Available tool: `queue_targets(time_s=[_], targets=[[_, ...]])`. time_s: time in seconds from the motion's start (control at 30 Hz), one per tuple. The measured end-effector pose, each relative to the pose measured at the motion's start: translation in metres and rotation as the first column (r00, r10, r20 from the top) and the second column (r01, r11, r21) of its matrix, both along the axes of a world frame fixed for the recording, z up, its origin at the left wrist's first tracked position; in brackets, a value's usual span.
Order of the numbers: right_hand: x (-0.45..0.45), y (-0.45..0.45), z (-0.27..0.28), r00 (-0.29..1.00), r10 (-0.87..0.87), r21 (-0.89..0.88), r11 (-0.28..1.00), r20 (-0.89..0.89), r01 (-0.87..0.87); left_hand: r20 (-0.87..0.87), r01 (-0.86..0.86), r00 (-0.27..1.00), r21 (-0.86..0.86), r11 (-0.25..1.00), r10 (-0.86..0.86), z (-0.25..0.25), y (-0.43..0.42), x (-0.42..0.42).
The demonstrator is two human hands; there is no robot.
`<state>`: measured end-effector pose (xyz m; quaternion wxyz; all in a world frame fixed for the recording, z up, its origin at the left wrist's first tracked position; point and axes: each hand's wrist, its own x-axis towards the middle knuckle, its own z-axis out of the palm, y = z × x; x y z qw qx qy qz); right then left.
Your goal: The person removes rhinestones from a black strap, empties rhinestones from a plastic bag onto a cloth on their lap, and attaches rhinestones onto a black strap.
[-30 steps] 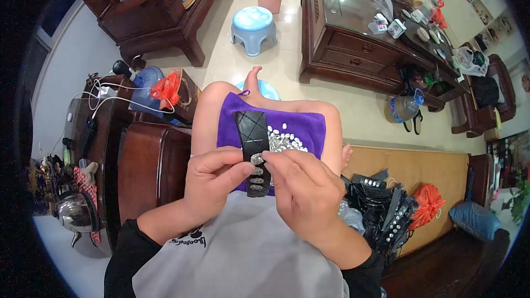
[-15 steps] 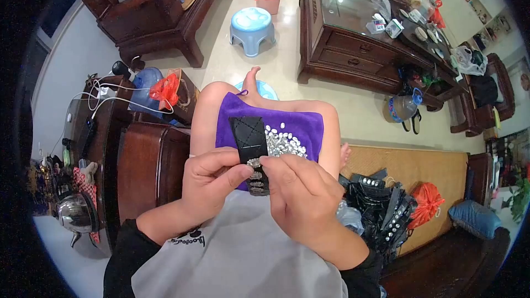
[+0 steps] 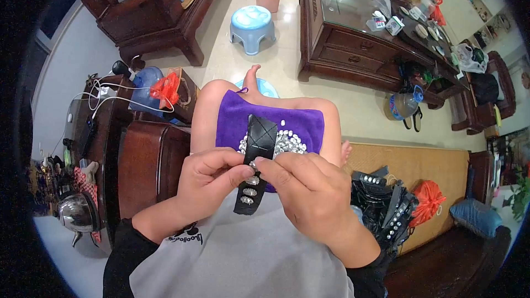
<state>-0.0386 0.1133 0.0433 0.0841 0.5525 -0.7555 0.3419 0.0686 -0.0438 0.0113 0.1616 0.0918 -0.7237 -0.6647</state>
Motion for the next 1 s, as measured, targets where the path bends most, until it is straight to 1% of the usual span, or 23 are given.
queue_targets(time_s=[0.2,0.37,0.53,0.67,0.77,0.87,1.0], targets=[[-0.0028,0.0009,-0.0018,0.998,0.036,-0.030,0.999,-0.042,-0.037,-0.008,0.028,1.000,-0.051,0.998,-0.028,0.0067,-0.0018,-0.0010],[-0.0050,0.0029,0.0030,0.992,0.074,0.041,0.997,-0.101,-0.070,0.041,0.060,0.998,-0.091,0.994,-0.057,0.0091,-0.0024,-0.0005],[-0.0047,0.0038,0.0054,0.989,0.069,0.086,0.995,-0.127,-0.058,0.011,0.064,0.998,-0.138,0.988,-0.063,0.0084,-0.0007,-0.0009],[-0.0031,0.0023,0.0066,0.987,0.073,0.114,0.992,-0.142,-0.057,-0.025,0.063,0.997,-0.231,0.971,-0.071,0.0056,-0.0016,-0.0014],[-0.0051,0.0019,0.0061,0.987,0.068,0.132,0.990,-0.143,-0.049,-0.040,0.057,0.997,-0.230,0.971,-0.068,0.0035,-0.0014,-0.0019],[-0.0050,0.0009,0.0054,0.992,0.051,0.113,0.993,-0.115,-0.038,-0.052,0.056,0.996,-0.228,0.972,-0.070,0.0017,-0.0005,-0.0024],[-0.0028,-0.0017,0.0028,1.000,0.010,0.041,0.999,-0.014,-0.009,-0.017,0.067,0.997,-0.127,0.990,-0.070,0.0009,-0.0011,-0.0023]])
